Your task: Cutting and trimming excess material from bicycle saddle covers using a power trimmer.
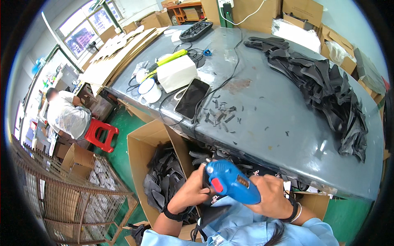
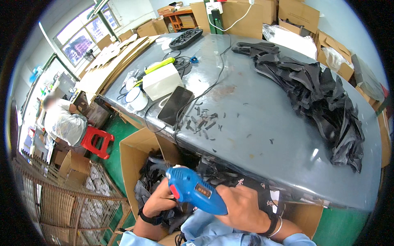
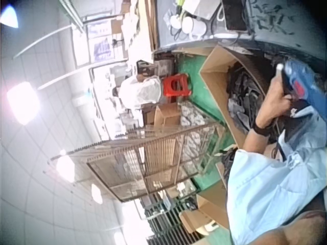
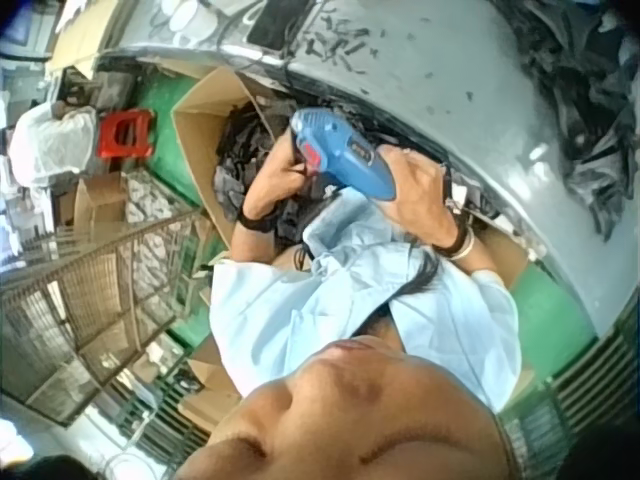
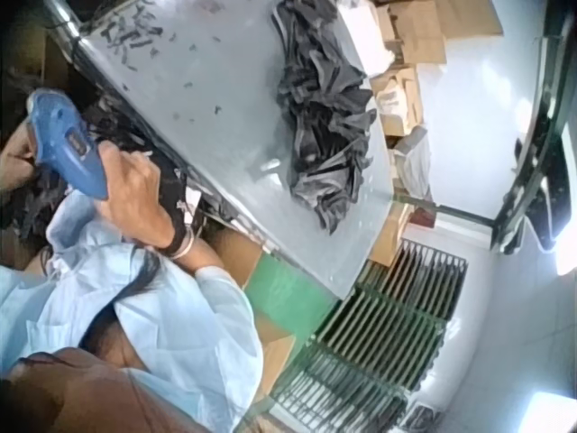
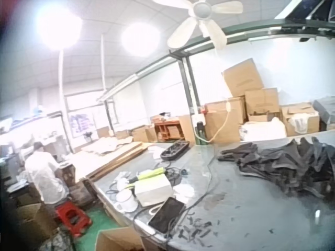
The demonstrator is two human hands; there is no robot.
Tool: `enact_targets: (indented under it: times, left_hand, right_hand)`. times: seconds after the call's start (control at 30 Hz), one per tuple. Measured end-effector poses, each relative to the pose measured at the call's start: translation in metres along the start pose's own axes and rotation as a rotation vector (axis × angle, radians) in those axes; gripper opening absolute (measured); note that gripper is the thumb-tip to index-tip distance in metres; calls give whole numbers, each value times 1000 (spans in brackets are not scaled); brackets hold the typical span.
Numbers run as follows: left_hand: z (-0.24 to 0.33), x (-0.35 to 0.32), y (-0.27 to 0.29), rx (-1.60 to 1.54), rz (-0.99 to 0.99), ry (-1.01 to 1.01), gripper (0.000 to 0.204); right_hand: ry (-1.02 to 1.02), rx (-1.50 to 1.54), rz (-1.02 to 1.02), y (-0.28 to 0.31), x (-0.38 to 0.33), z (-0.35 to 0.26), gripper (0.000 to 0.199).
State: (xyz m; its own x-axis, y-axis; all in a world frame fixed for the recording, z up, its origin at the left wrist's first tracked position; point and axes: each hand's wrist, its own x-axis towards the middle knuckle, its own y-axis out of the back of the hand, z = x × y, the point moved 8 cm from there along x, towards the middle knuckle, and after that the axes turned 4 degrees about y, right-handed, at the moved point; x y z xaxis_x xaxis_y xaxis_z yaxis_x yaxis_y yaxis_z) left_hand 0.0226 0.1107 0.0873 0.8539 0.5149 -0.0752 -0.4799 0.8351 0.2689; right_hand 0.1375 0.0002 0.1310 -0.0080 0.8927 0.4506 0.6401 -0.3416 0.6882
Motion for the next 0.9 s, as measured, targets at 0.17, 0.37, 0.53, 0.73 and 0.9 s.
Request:
enact_targets:
  times: [0.17, 0.37, 0.53, 0.73, 0.9]
  left_hand:
    - [-17, 2, -71, -445, -379, 287, 59]
    - [-38, -4, -81, -1014, -315, 276, 63]
    - [4, 7, -77, -1090, 81, -92, 53]
    - [-18, -16, 5, -990, 767, 93, 33]
    - [-10, -36, 41, -888, 887, 35, 32]
  right_hand:
    - [-321, 273, 81, 9, 13, 33, 48]
    - [-388, 411, 177, 31, 11, 66, 43]
    - [-493, 462, 255, 27, 15, 56, 47]
    - [-390, 31, 84, 7, -14, 57, 54]
    - [-136, -147, 9, -13, -23, 37, 44]
